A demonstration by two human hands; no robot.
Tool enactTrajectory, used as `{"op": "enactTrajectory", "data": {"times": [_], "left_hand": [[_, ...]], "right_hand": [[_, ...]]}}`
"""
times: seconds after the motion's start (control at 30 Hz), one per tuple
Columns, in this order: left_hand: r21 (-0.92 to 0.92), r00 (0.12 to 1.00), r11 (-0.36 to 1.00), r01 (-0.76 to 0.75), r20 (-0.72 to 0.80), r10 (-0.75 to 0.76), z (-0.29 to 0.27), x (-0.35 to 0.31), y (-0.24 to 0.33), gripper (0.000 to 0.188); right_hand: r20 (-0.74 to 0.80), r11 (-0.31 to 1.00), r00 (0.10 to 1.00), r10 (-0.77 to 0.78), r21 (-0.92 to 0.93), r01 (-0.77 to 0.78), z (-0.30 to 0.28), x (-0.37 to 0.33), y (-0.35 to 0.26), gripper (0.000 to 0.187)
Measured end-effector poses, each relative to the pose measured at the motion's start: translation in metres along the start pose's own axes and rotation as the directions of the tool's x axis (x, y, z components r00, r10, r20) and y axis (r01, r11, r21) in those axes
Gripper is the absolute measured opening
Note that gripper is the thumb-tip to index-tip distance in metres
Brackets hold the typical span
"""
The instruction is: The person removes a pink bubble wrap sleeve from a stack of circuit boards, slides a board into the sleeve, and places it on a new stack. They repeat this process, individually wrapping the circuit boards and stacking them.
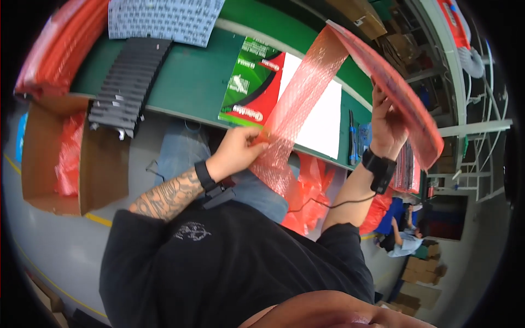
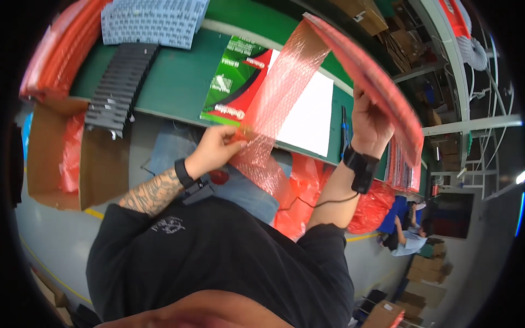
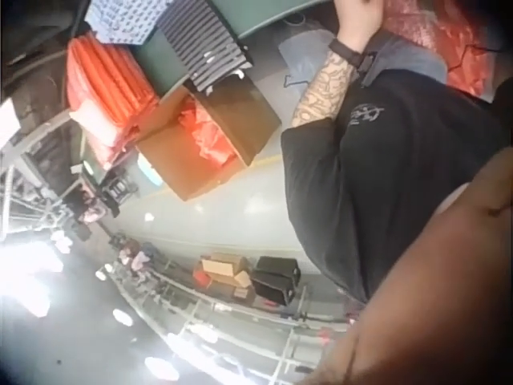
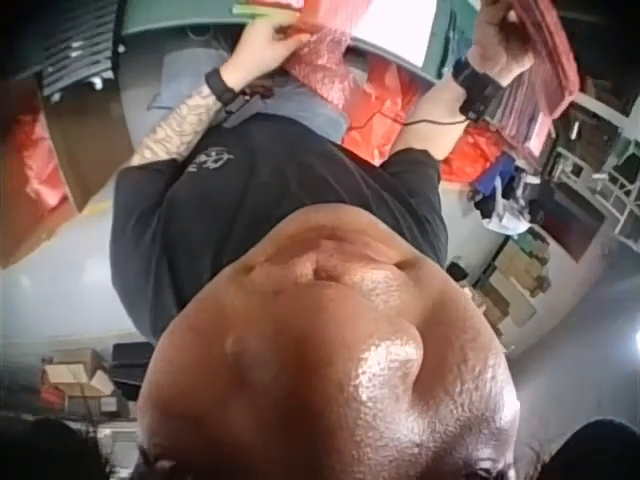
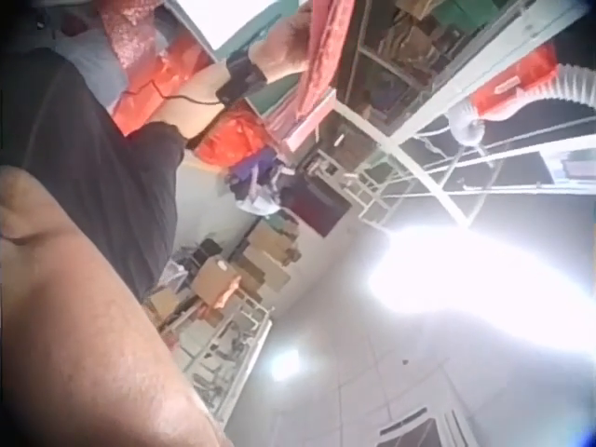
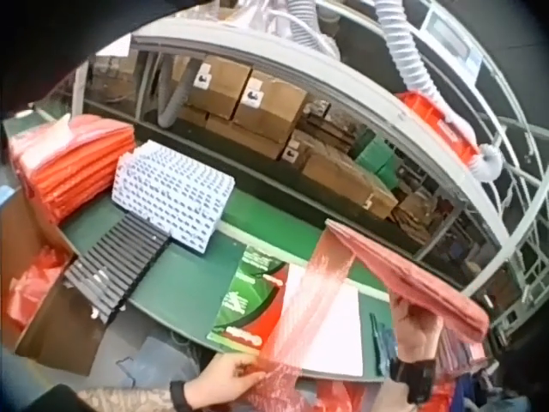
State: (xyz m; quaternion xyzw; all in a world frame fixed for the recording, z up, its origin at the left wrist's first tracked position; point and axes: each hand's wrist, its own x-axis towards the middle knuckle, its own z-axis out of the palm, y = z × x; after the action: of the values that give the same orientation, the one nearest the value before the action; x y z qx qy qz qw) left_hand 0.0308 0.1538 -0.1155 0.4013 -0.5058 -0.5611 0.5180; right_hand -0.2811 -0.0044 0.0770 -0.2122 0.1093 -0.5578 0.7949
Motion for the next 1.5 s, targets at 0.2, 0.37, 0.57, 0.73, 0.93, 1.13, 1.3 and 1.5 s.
{"op": "enactTrajectory", "data": {"times": [0.2, 0.37, 0.57, 0.73, 0.93, 1.13, 1.3, 1.5], "left_hand": [[0.596, 0.999, 0.802, 0.027, -0.045, 0.0, -0.018, -0.002, 0.068, 0.043], [0.85, 0.621, 0.252, -0.462, 0.107, 0.776, -0.03, 0.056, 0.168, 0.089], [0.749, 0.449, -0.052, -0.66, 0.449, 0.772, -0.03, 0.134, 0.2, 0.067], [0.539, 0.407, 0.089, -0.838, 0.508, 0.759, -0.026, 0.152, 0.174, 0.044], [0.496, 0.408, 0.166, -0.853, 0.432, 0.805, -0.016, 0.139, 0.175, 0.035], [0.39, 0.865, 0.773, -0.501, 0.189, 0.465, -0.002, 0.113, 0.192, 0.02], [-0.311, 0.912, 0.877, -0.366, 0.07, 0.405, 0.011, 0.118, 0.168, 0.028], [-0.41, 0.993, 0.912, 0.0, 0.109, 0.048, 0.021, 0.098, 0.131, 0.035]], "right_hand": [[-0.049, 0.952, 0.977, 0.206, -0.222, -0.212, 0.064, -0.062, 0.028, 0.058], [-0.132, 0.905, 0.931, 0.339, -0.223, -0.361, 0.103, -0.071, 0.053, 0.054], [0.019, 0.922, 0.941, 0.339, -0.204, -0.328, 0.107, -0.074, 0.072, 0.057], [-0.097, 0.953, 0.954, 0.282, -0.081, -0.29, 0.115, -0.082, 0.071, 0.056], [0.198, 0.934, 0.913, 0.356, -0.113, -0.34, 0.094, -0.064, 0.035, 0.056], [0.236, 0.906, 0.945, 0.226, -0.407, -0.115, 0.134, -0.041, 0.031, 0.045], [0.084, 0.467, 0.955, -0.286, -0.858, 0.215, 0.087, -0.025, 0.061, 0.051], [-0.094, 0.771, 0.994, -0.062, -0.637, -0.012, 0.008, -0.046, 0.14, 0.042]]}}
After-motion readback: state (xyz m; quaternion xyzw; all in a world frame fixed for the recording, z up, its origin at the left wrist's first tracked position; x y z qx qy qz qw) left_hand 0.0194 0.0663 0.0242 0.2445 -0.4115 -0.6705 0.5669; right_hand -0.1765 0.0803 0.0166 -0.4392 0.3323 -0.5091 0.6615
